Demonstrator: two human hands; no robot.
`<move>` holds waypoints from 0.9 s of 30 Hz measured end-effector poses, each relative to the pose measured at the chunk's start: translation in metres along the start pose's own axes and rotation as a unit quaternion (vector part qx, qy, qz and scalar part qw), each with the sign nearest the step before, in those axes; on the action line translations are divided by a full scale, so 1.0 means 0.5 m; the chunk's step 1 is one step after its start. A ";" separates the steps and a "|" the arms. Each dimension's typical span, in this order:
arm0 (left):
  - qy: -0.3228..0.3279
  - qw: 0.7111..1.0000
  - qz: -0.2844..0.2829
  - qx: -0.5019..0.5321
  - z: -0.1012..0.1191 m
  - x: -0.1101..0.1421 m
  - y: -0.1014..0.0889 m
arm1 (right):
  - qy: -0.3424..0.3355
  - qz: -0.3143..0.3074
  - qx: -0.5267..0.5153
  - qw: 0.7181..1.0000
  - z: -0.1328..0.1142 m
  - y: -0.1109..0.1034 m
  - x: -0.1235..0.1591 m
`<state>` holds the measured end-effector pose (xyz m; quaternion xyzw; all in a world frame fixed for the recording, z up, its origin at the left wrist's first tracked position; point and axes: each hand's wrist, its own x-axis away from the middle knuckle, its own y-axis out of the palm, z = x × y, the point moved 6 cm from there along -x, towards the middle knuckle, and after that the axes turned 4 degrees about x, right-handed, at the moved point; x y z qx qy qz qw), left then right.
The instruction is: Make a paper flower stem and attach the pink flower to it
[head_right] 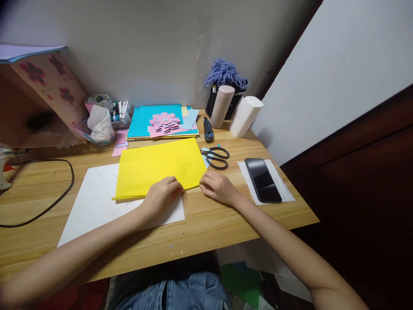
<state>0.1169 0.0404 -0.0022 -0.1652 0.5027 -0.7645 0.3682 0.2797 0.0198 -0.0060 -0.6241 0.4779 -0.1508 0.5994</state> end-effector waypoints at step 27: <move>-0.167 0.984 0.020 0.058 -0.039 0.002 -0.010 | 0.342 0.043 -0.064 0.937 0.085 0.005 0.026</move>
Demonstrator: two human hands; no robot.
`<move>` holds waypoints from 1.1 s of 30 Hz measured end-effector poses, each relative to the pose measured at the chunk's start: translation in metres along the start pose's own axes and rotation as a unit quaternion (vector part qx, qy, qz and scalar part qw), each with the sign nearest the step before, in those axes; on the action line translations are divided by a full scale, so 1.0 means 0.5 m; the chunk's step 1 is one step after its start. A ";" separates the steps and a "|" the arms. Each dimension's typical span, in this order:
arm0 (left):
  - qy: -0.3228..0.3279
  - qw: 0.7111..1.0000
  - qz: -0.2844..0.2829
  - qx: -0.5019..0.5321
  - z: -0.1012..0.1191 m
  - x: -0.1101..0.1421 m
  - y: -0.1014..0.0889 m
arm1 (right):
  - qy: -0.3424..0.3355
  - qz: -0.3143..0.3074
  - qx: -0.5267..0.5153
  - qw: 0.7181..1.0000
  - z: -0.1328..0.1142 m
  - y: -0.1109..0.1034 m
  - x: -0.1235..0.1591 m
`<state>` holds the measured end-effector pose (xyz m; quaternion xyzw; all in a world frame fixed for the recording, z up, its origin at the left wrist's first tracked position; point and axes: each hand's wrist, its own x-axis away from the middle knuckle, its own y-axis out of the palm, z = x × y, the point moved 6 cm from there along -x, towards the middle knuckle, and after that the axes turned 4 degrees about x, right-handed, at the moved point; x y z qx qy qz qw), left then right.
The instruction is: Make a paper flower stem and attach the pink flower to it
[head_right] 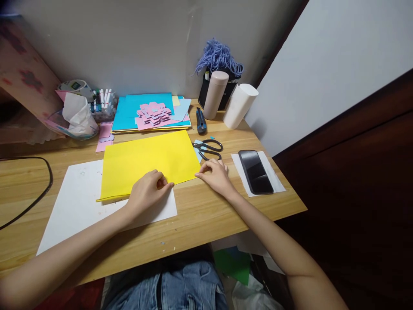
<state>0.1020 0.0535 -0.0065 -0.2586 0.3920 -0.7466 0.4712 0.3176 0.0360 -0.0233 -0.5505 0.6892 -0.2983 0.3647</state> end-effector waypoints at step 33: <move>-0.032 0.999 0.036 0.014 -0.154 0.108 -0.114 | -0.301 -0.215 -0.038 0.928 -0.199 0.112 0.012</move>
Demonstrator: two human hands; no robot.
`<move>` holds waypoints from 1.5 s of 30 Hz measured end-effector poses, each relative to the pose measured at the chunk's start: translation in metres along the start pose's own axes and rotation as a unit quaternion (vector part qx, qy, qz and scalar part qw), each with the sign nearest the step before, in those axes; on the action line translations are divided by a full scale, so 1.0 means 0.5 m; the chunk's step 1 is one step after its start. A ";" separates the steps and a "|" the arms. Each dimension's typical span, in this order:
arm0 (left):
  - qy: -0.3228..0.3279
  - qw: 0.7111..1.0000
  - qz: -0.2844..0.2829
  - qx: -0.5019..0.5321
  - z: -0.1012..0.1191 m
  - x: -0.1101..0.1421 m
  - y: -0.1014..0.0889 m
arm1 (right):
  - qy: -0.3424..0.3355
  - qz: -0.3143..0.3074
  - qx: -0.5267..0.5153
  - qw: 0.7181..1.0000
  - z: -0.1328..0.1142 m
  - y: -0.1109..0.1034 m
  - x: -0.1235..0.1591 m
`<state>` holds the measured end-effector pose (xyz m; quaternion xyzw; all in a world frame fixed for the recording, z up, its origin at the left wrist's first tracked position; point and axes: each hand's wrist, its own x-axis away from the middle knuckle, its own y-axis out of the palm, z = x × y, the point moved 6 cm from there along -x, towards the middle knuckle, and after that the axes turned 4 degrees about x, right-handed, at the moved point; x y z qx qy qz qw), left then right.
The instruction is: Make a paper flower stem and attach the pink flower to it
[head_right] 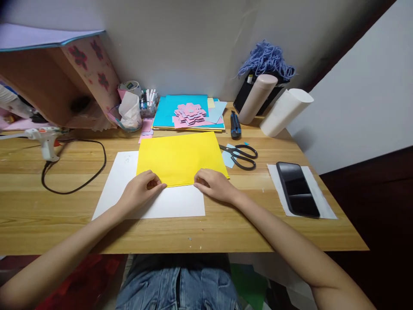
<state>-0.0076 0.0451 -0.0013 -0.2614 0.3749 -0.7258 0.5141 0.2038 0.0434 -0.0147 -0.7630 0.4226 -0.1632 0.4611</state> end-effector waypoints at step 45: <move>0.106 0.992 0.058 -0.033 -0.029 0.059 -0.044 | 0.026 0.039 0.078 0.996 -0.023 0.008 -0.006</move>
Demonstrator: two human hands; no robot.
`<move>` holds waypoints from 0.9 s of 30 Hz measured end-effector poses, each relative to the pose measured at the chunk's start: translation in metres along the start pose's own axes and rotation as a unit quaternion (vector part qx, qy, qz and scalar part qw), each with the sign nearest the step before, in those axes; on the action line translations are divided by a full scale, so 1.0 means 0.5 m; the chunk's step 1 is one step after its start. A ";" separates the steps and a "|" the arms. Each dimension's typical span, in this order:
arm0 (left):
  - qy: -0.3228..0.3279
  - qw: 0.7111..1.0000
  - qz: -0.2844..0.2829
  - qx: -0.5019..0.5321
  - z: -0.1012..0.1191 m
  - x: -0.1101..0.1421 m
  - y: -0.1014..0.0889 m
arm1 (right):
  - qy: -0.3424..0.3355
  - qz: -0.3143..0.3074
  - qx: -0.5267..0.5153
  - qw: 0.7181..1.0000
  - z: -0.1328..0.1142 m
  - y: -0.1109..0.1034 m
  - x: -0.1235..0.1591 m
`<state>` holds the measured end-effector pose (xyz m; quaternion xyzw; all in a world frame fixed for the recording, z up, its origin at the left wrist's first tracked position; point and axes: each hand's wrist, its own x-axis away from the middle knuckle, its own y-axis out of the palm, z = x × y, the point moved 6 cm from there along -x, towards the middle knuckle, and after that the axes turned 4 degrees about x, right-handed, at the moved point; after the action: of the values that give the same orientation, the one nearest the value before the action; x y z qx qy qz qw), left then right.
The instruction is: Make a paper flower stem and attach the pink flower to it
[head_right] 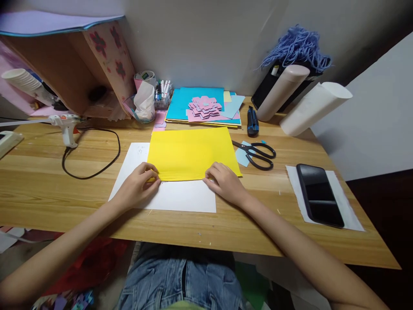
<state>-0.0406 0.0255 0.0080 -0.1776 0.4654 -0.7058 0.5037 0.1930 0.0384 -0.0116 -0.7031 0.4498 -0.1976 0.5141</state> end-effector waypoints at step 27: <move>-0.236 0.971 0.001 0.026 -0.128 0.016 -0.041 | 0.123 -0.030 -0.028 0.992 0.049 -0.001 -0.024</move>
<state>-0.1012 0.0505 -0.0090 -0.3258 0.3151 -0.6548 0.6049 0.2053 0.0617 -0.0186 -0.7004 0.4939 -0.2854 0.4290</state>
